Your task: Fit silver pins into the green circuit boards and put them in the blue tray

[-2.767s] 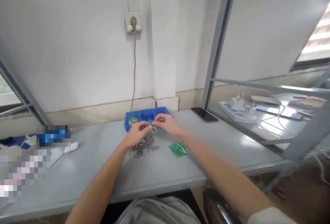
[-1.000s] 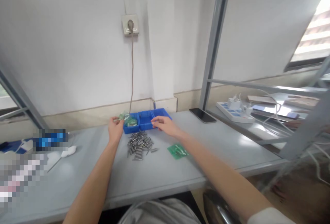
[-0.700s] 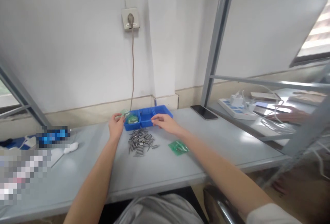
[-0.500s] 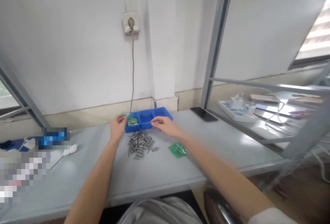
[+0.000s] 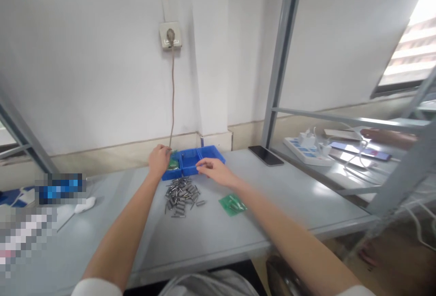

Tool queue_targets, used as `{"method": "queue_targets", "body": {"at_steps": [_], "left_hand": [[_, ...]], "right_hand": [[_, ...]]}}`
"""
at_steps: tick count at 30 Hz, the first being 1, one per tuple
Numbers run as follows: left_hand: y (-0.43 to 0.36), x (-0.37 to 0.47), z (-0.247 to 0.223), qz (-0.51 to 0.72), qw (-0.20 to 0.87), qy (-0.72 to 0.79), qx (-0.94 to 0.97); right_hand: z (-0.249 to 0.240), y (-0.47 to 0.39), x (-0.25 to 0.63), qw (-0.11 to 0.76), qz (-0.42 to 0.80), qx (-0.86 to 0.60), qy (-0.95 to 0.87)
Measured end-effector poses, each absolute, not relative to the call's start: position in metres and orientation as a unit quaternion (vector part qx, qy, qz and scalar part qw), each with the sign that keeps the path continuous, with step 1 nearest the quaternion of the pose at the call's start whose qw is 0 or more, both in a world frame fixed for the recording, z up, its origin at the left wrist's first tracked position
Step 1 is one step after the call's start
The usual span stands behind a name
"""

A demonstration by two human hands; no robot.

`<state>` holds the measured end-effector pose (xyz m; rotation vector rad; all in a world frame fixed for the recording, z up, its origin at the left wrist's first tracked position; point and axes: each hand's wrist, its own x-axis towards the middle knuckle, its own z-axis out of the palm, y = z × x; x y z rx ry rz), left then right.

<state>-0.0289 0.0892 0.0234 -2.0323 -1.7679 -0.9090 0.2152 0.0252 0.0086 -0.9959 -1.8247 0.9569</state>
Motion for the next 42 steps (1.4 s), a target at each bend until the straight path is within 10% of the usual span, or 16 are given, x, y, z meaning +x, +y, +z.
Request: {"method": "queue_targets", "body": {"at_steps": [13, 27, 42], "left_hand": [[0.088, -0.027, 0.012, -0.131, 0.085, -0.643, -0.75], [0.1, -0.033, 0.002, -0.141, -0.024, -0.632, -0.762], [0.076, -0.027, 0.009, -0.336, 0.02, -0.61, -0.718]], "right_hand": [[0.019, 0.02, 0.221, 0.398, 0.33, -0.409, -0.752], [0.016, -0.032, 0.286, 0.053, 0.205, -0.392, -0.896], [0.012, -0.015, 0.276, 0.182, 0.164, -0.401, -0.883]]}}
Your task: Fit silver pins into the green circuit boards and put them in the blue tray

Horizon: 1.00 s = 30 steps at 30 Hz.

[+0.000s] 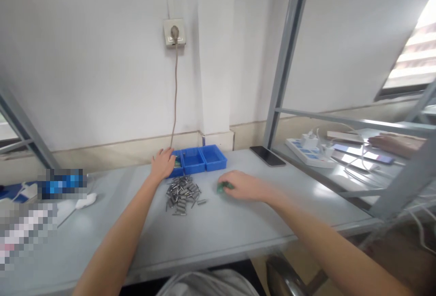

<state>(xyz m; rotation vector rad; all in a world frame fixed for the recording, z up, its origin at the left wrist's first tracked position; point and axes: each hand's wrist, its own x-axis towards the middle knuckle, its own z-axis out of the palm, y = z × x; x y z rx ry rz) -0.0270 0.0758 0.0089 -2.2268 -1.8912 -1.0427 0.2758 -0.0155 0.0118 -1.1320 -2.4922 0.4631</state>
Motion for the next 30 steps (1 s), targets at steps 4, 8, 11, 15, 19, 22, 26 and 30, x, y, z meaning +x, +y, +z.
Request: {"method": "queue_targets", "body": {"at_steps": [4, 8, 11, 15, 19, 22, 26, 30], "left_hand": [[0.056, -0.029, 0.02, -0.469, 0.047, -0.551, -0.689], [0.035, -0.027, 0.019, -0.536, -0.052, -0.514, -0.668], [0.022, -0.02, 0.015, -0.511, -0.158, -0.475, -0.699], [0.011, -0.004, 0.011, -0.488, -0.214, -0.457, -0.712], [0.008, 0.01, 0.004, -0.465, -0.196, -0.467, -0.726], [0.008, 0.014, -0.002, -0.46, -0.19, -0.47, -0.73], [0.01, 0.015, -0.004, -0.479, -0.258, -0.443, -0.713], [0.011, 0.015, -0.001, -0.487, -0.274, -0.445, -0.7]], "right_hand": [[0.031, -0.006, 0.264, 0.274, 0.185, -0.378, -0.865], [0.044, 0.01, 0.238, 0.379, 0.275, -0.37, -0.802], [0.04, 0.025, 0.214, 0.422, 0.44, -0.334, -0.719], [0.02, 0.039, 0.19, 0.507, 0.524, -0.3, -0.615], [-0.002, 0.039, 0.183, 0.542, 0.51, -0.307, -0.593], [-0.009, 0.036, 0.184, 0.529, 0.504, -0.312, -0.608], [-0.009, 0.035, 0.184, 0.523, 0.511, -0.304, -0.61], [-0.009, 0.035, 0.183, 0.508, 0.478, -0.304, -0.649]]}}
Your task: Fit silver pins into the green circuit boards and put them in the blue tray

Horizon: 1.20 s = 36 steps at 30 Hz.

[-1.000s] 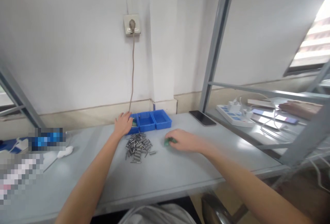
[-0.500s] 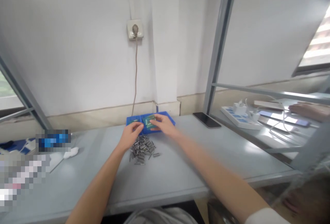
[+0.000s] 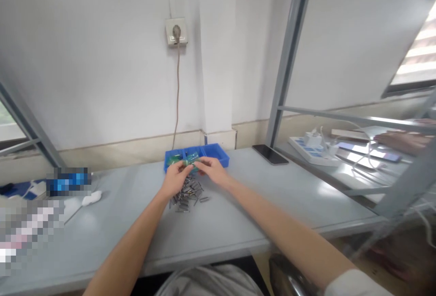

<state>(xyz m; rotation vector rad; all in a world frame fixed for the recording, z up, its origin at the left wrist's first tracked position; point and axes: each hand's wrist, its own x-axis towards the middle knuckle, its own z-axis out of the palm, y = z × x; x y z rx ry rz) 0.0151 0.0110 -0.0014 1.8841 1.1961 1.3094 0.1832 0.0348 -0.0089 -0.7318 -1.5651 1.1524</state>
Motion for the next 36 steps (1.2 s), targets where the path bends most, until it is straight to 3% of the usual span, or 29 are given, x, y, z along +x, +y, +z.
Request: {"method": "queue_targets", "body": {"at_steps": [7, 15, 26, 30, 36], "left_hand": [[0.012, 0.015, -0.005, 0.504, 0.26, 0.463, 0.681], [0.014, 0.013, -0.003, 0.508, 0.245, 0.452, 0.691], [0.015, 0.011, -0.005, 0.491, 0.302, 0.451, 0.681], [0.02, 0.002, -0.004, 0.467, 0.253, 0.479, 0.699], [0.036, -0.025, 0.006, 0.496, 0.064, 0.56, 0.66]], "right_hand": [[-0.007, 0.029, 0.182, 0.503, 0.434, -0.316, -0.677], [-0.012, 0.028, 0.177, 0.516, 0.463, -0.301, -0.654], [-0.016, 0.033, 0.177, 0.519, 0.462, -0.322, -0.643], [-0.019, 0.036, 0.176, 0.526, 0.453, -0.36, -0.623], [-0.018, 0.04, 0.178, 0.538, 0.44, -0.376, -0.613]]}}
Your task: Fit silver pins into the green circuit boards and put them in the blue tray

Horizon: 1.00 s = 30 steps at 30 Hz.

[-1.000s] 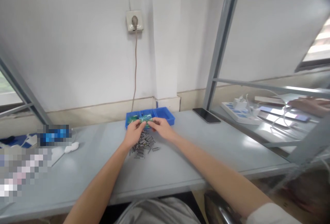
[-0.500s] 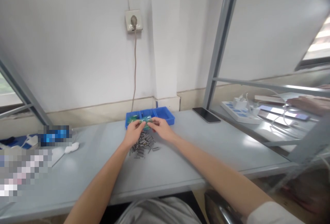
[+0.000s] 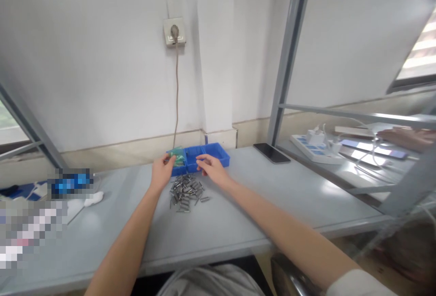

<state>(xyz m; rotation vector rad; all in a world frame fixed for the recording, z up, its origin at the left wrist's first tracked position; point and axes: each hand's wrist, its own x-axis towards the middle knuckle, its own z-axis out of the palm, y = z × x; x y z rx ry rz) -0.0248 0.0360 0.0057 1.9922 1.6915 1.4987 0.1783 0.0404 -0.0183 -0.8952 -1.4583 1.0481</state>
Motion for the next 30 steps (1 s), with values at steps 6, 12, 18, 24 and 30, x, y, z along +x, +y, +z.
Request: {"method": "queue_targets", "body": {"at_steps": [6, 12, 18, 24, 30], "left_hand": [[0.062, -0.038, 0.018, 0.41, -0.124, 0.617, 0.66], [0.084, -0.032, 0.013, 0.232, -0.154, 0.652, 0.705], [0.086, -0.037, 0.01, 0.134, -0.101, 0.679, 0.714], [0.072, -0.034, 0.012, 0.182, -0.084, 0.666, 0.718], [0.067, -0.032, -0.008, 0.208, -0.086, 0.656, 0.72]], "right_hand": [[-0.003, 0.03, 0.193, 0.423, 0.281, -0.392, -0.767], [0.009, 0.014, 0.209, 0.154, 0.296, -0.331, -0.883], [0.006, 0.015, 0.214, 0.094, 0.274, -0.329, -0.899], [0.011, 0.011, 0.213, 0.082, 0.268, -0.33, -0.902], [0.007, 0.011, 0.213, 0.072, 0.27, -0.339, -0.898]]}}
